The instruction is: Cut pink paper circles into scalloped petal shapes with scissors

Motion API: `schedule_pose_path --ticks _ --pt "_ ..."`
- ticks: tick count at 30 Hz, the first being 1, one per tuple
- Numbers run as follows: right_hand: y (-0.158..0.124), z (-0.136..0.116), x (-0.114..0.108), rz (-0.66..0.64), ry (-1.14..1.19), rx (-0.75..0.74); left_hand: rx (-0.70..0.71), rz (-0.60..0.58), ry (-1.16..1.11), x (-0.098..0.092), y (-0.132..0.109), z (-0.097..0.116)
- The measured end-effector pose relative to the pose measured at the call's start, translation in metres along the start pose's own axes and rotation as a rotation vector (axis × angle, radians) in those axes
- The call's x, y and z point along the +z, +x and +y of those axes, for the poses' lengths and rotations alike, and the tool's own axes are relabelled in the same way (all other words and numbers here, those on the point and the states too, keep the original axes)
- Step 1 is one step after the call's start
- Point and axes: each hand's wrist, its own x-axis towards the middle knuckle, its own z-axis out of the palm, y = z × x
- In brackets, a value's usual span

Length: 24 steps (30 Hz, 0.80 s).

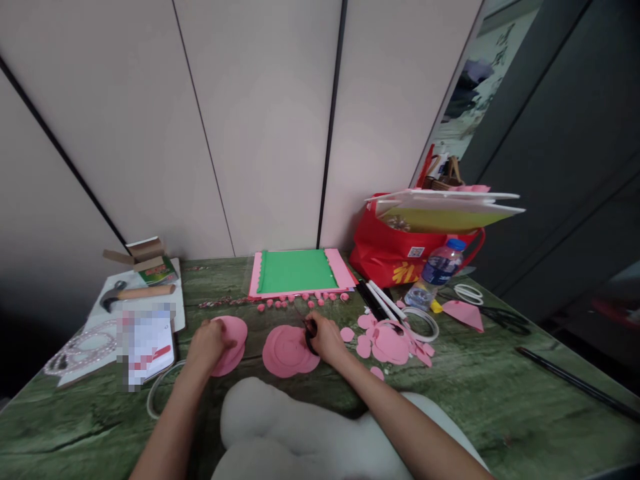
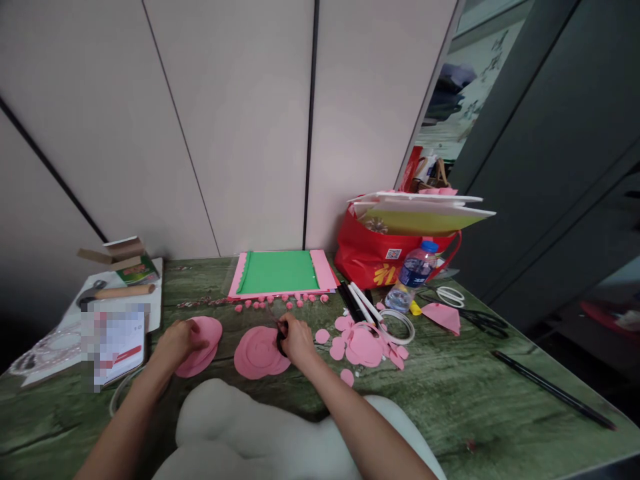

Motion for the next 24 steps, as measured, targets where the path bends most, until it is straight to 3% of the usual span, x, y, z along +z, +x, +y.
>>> schedule_pose_path --ticks 10,18,24 --pt "-0.003 -0.006 0.009 -0.012 0.092 -0.032 -0.015 -0.042 0.009 -0.006 0.000 0.002" --pt "0.009 0.008 -0.015 -0.014 0.180 -0.011 -0.019 -0.082 -0.010 -0.015 -0.001 0.002" --pt "0.006 0.020 -0.022 -0.019 0.187 0.090 -0.021 -0.074 -0.010 -0.008 0.001 0.001"
